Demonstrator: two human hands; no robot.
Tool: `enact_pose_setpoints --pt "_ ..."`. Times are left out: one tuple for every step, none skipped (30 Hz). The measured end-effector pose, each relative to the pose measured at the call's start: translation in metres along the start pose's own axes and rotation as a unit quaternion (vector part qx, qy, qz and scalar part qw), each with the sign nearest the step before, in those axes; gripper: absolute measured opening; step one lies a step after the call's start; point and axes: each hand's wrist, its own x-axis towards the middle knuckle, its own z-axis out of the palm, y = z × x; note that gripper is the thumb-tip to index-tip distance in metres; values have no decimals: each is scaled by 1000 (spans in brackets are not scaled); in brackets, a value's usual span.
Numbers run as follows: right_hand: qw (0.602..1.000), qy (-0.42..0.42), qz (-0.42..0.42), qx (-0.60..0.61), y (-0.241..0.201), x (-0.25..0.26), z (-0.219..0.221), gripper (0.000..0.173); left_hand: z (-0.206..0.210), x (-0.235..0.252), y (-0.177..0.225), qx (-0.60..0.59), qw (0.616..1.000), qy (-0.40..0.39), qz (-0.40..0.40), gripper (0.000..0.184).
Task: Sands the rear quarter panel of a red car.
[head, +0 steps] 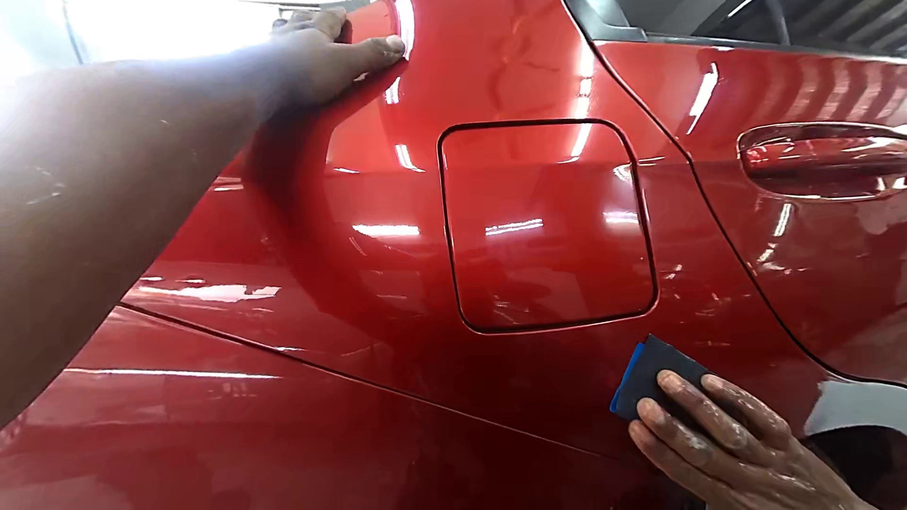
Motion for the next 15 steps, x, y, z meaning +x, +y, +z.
enact_pose_setpoints --pt "1000 4 1 -18 -1 3 3 86 -1 1 0 1 1000 0 5 103" --pt "1000 14 4 -23 -3 5 7 90 0 1 0 2 1000 1 17 101" --pt "1000 21 10 -15 -4 5 11 93 0 1 0 7 1000 -2 28 99" --pt "999 30 16 -3 -5 6 13 97 0 2 0 12 999 -5 31 98" --pt "999 30 24 6 -6 6 14 100 0 3 0 12 999 -8 29 97" --pt "999 21 30 5 -7 7 13 102 -1 3 0 8 1000 -14 22 97" --pt "999 12 31 3 -8 7 11 103 -2 4 0 -1 1000 -22 16 95" --pt "1000 8 26 6 -8 4 11 101 -1 6 -3 -9 999 -27 17 94" --pt "1000 4 13 14 -7 -1 10 98 2 13 -9 -16 999 -26 28 94" --pt "1000 -4 -5 29 -5 -10 9 94 9 27 -20 -12 999 -7 42 96" --pt "999 -17 -24 45 -4 -21 7 90 13 35 -26 -5 999 6 49 99" --pt "997 -29 -40 56 -2 -32 5 86 12 35 -25 2 999 15 50 101" --pt "996 -42 -48 59 -3 -39 3 83 7 26 -18 10 999 13 46 100" --pt "996 -51 -49 58 -4 -41 1 81 1 12 -6 13 999 -2 35 98" --pt "995 -56 -45 63 -8 -36 -1 79 -2 2 2 11 1000 -13 16 96"
